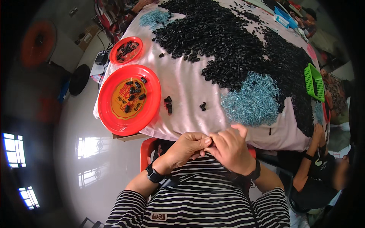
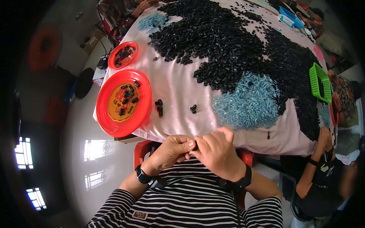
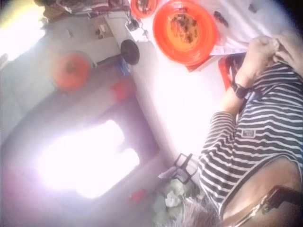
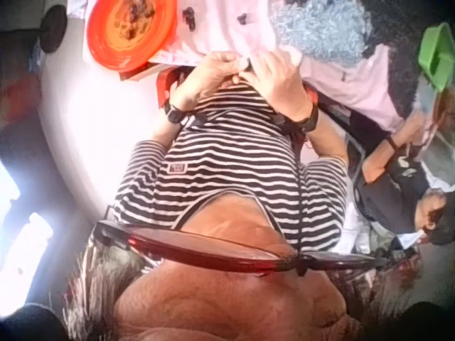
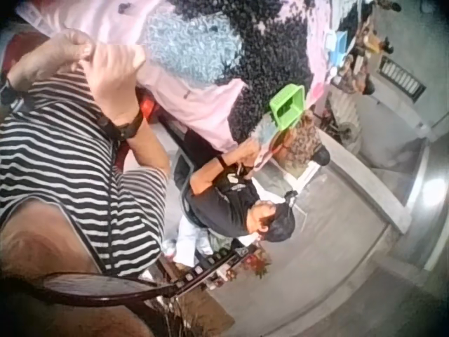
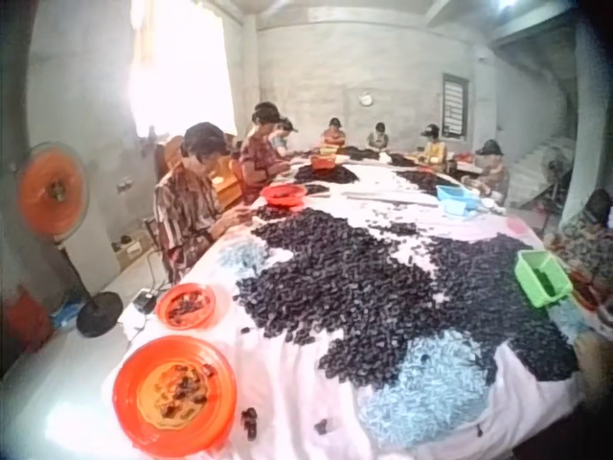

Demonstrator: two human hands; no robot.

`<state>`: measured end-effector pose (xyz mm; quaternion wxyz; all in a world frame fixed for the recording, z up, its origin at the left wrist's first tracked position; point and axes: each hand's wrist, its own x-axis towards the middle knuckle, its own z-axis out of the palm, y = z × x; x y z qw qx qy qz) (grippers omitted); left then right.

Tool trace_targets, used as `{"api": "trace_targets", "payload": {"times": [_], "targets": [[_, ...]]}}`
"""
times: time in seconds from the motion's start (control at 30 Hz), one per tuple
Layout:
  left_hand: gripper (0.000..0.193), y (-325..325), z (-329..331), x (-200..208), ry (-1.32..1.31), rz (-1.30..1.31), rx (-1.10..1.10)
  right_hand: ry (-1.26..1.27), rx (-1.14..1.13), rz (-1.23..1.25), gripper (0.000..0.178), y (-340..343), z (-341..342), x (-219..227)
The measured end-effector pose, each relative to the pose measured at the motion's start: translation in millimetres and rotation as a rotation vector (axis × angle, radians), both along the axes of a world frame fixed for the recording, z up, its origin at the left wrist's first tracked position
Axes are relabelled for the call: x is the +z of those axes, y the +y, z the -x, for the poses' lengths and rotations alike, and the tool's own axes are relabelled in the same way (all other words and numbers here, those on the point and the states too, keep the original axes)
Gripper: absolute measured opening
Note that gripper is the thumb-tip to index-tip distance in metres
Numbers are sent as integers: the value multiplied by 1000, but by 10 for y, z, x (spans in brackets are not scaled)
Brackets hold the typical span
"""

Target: Assembling small black plastic or rubber shoe components by hand at a table.

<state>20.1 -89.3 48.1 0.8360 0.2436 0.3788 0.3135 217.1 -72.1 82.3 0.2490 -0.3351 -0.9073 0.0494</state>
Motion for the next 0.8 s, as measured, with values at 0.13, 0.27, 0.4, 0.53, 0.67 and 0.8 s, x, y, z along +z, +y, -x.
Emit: {"api": "trace_targets", "payload": {"times": [0.13,0.27,0.4,0.53,0.67,0.8], "targets": [[31,48,20,-27,40,3,49,47,-234,192,54,271,-343,-126],[32,104,59,-104,19,10,83,-238,-507,1,59,466,-724,-290],[38,99,24,-111,6,-52,79,-241,-499,59,55,539,-797,-461],[47,69,27,-111,8,-111,47,-23,-431,46,35,669,-798,-622],[52,55,57,-87,-10,-140,53,335,-433,293,14,809,-777,-588],[58,45,67,-72,-10,-171,50,612,-524,715,9,921,-808,-528]]}}
